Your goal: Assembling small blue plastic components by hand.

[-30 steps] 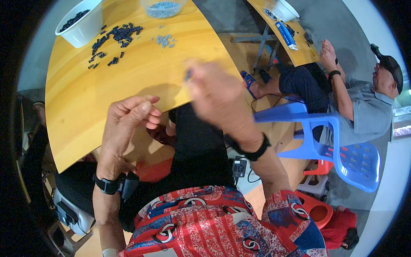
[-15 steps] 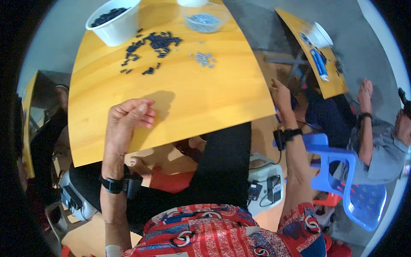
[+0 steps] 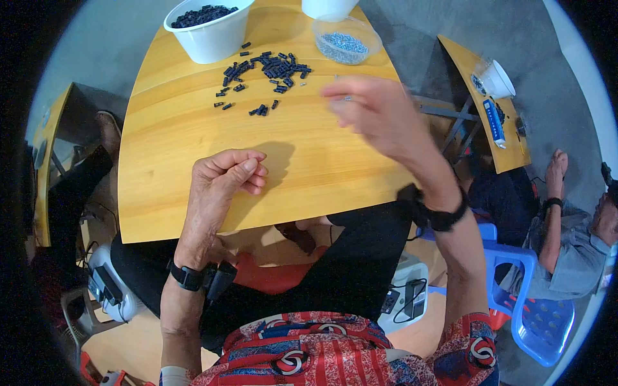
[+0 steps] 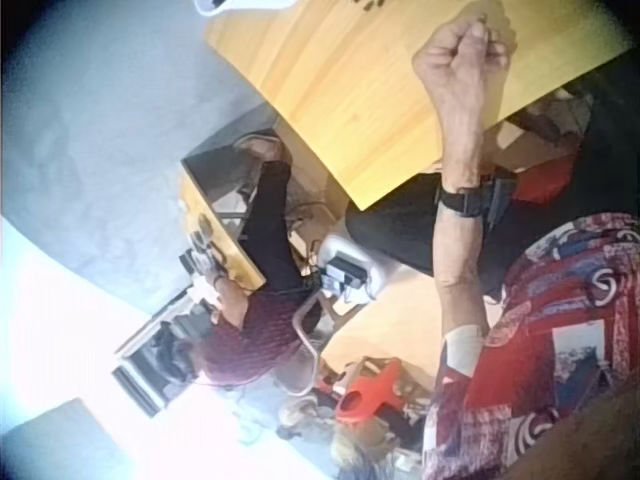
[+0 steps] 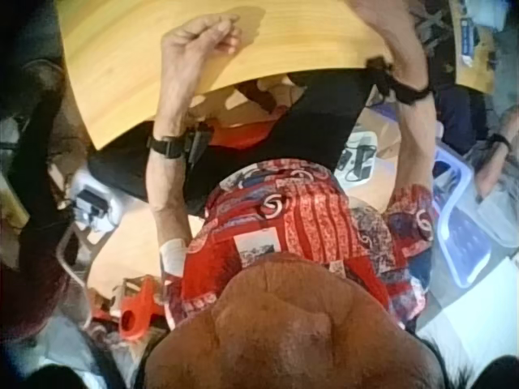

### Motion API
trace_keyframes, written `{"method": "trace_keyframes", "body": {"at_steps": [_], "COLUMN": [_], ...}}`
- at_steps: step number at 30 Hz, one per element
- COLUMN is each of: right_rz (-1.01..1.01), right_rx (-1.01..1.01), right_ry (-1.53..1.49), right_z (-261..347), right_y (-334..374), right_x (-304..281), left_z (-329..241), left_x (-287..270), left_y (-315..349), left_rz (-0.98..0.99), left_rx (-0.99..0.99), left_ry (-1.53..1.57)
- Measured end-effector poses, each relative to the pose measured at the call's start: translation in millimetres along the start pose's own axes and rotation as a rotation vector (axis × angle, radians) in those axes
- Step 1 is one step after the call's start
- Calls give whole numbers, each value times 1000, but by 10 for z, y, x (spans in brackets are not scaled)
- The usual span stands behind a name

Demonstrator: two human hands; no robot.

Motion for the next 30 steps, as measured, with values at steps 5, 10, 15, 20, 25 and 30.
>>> {"method": "trace_keyframes", "body": {"at_steps": [5, 10, 15, 20, 25, 30], "right_rz": [96, 119, 54, 90, 71, 51], "right_rx": [-68, -227, -338, -281, -371, -452], "right_ry": [-5, 265, 491, 499, 513, 474], "right_z": [-136, -153, -94, -116, -76, -83], "right_y": [-528, -660, -688, -651, -579, -568], "right_x": [701, 984, 1049, 1052, 1027, 988], "left_z": [17, 38, 66, 70, 47, 44], "left_x": [-54, -151, -151, -162, -159, -143], "left_y": [44, 114, 125, 102, 74, 76], "left_rz": [16, 7, 7, 0, -11, -9], "left_rx": [31, 40, 50, 21, 41, 49], "left_ry": [61, 62, 94, 88, 92, 71]}}
Point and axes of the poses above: each hand's wrist, its own y-axis away from the middle knuckle, its own x-axis out of the palm, z = x × y, the point moved 8 cm from there along -y, towards the middle knuckle, and after that the axes turned 6 degrees about -x, right-handed, at the moved point
